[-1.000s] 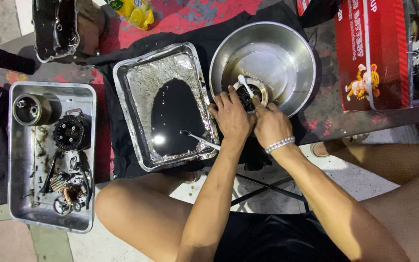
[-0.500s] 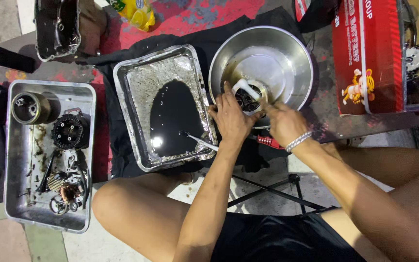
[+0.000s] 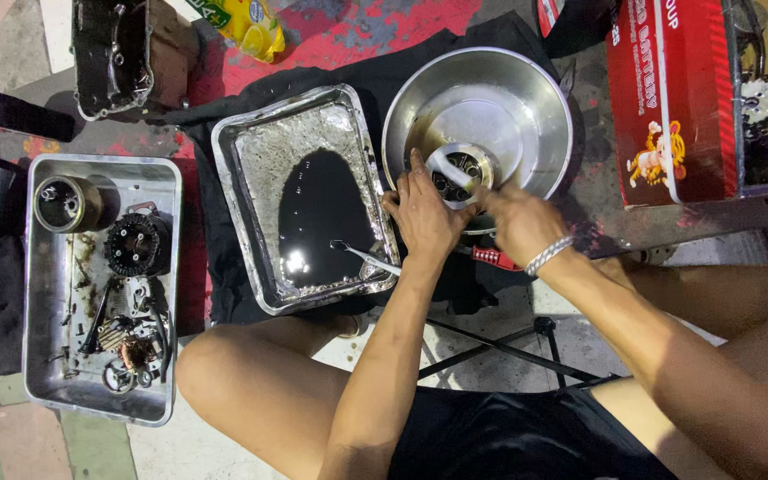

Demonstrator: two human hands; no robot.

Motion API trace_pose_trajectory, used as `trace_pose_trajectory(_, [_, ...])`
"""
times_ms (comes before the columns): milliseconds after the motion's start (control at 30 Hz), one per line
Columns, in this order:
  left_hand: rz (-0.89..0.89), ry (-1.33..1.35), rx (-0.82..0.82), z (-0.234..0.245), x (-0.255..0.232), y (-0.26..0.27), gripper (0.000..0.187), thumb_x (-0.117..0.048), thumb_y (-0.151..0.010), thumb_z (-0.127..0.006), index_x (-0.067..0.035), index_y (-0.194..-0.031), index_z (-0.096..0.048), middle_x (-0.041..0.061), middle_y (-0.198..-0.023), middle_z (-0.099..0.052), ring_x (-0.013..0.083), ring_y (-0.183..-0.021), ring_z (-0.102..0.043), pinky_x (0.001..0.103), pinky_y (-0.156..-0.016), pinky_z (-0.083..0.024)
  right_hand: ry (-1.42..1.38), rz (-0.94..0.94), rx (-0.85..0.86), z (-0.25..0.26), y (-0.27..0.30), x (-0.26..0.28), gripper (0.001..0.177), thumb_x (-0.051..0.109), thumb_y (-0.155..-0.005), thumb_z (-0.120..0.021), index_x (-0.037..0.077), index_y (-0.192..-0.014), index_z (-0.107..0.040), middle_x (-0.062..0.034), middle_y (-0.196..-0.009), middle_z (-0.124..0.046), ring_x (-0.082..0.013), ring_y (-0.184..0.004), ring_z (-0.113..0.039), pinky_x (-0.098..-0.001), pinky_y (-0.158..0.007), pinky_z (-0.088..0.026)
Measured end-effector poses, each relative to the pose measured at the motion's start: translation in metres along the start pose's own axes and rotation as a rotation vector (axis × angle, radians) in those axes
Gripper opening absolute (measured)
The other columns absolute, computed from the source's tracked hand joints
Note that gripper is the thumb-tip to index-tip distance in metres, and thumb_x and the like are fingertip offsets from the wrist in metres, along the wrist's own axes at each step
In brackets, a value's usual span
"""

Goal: The person scrubs a circular metal mechanical part with a toothbrush in a tray of dark liquid, then rinses it in a metal bowl and applies a dark liquid from a bottle. The person handles the part by hand and with the toothbrush, turning it over to clean different sides.

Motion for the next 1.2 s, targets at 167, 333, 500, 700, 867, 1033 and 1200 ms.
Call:
trace_pose_trajectory(167, [0.024, 0.036, 0.024, -0.004, 0.002, 0.003, 0.134, -0.047, -0.054, -0.095, 0.004, -0.155, -0.024, 0.019, -0.138, -0.057, 0.0323, -0.132, -0.049, 0.061, -0.109, -0.030, 0.006, -0.006, -0.028, 0.019, -0.009, -0.013, 0.053, -0.001, -0.087, -0.055, 0.016, -0.136, -0.066, -0.0214, -0.105, -0.070, -0.0387, -0.084, -0.069, -0.0480, -0.072, -0.058])
trace_pose_trajectory(333, [-0.002, 0.028, 0.010, -0.002, -0.001, -0.001, 0.133, -0.050, -0.055, -0.096, 0.006, -0.152, -0.025, 0.020, -0.140, -0.054, 0.0344, -0.132, -0.047, 0.063, -0.105, -0.029, -0.033, -0.020, 0.014, 0.011, -0.005, -0.006, 0.053, -0.001, -0.089, -0.054, 0.020, -0.136, -0.068, -0.0217, -0.111, -0.070, -0.0406, -0.086, -0.070, -0.0487, -0.076, -0.059])
trace_pose_trajectory(500, [-0.025, -0.009, 0.005, -0.001, -0.003, 0.000, 0.132, -0.052, -0.053, -0.095, 0.006, -0.152, -0.029, 0.020, -0.136, -0.055, 0.0345, -0.130, -0.047, 0.062, -0.105, -0.030, -0.048, -0.199, -0.082, 0.024, 0.004, -0.022, 0.047, 0.004, -0.091, -0.058, 0.015, -0.136, -0.067, -0.0240, -0.106, -0.069, -0.0446, -0.085, -0.068, -0.0517, -0.076, -0.057])
trace_pose_trajectory(700, [-0.007, -0.019, -0.008, -0.002, -0.004, 0.003, 0.119, -0.062, -0.053, -0.091, 0.003, -0.143, -0.048, 0.018, -0.129, -0.056, 0.0345, -0.126, -0.048, 0.057, -0.107, -0.030, -0.032, -0.268, -0.134, 0.027, 0.053, -0.027, 0.050, 0.006, -0.090, -0.059, 0.017, -0.138, -0.067, -0.0262, -0.109, -0.068, -0.0456, -0.084, -0.069, -0.0532, -0.075, -0.058])
trace_pose_trajectory(867, [0.015, -0.078, -0.053, -0.003, -0.006, 0.004, 0.123, -0.069, -0.049, -0.090, 0.006, -0.138, -0.050, 0.021, -0.130, -0.056, 0.0374, -0.128, -0.047, 0.058, -0.108, -0.029, 0.002, -0.354, 0.011, 0.024, 0.077, -0.023, 0.052, 0.007, -0.092, -0.057, 0.021, -0.141, -0.063, -0.0260, -0.107, -0.068, -0.0465, -0.082, -0.069, -0.0557, -0.073, -0.058])
trace_pose_trajectory(1033, [0.005, -0.103, -0.030, -0.006, -0.008, 0.005, 0.123, -0.071, -0.052, -0.089, 0.008, -0.139, -0.049, 0.024, -0.130, -0.056, 0.0400, -0.129, -0.046, 0.057, -0.108, -0.030, 0.016, -0.283, -0.064, 0.034, 0.054, -0.020, 0.054, 0.004, -0.087, -0.059, 0.018, -0.139, -0.064, -0.0243, -0.115, -0.067, -0.0464, -0.081, -0.069, -0.0547, -0.073, -0.058])
trace_pose_trajectory(1200, [0.002, -0.139, -0.040, -0.007, -0.007, 0.003, 0.120, -0.069, -0.055, -0.090, 0.007, -0.138, -0.050, 0.027, -0.132, -0.054, 0.0424, -0.131, -0.044, 0.060, -0.109, -0.029, 0.025, -0.346, 0.147, 0.023, 0.067, -0.021, 0.060, 0.005, -0.087, -0.057, 0.024, -0.144, -0.058, -0.0229, -0.111, -0.067, -0.0466, -0.079, -0.070, -0.0555, -0.073, -0.058])
Point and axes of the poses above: each hand's wrist, its own y-axis away from the middle knuckle, its own z-axis out of the back of the hand, x = y × z, the point moved 9 cm from there along -y, towards the middle knuckle
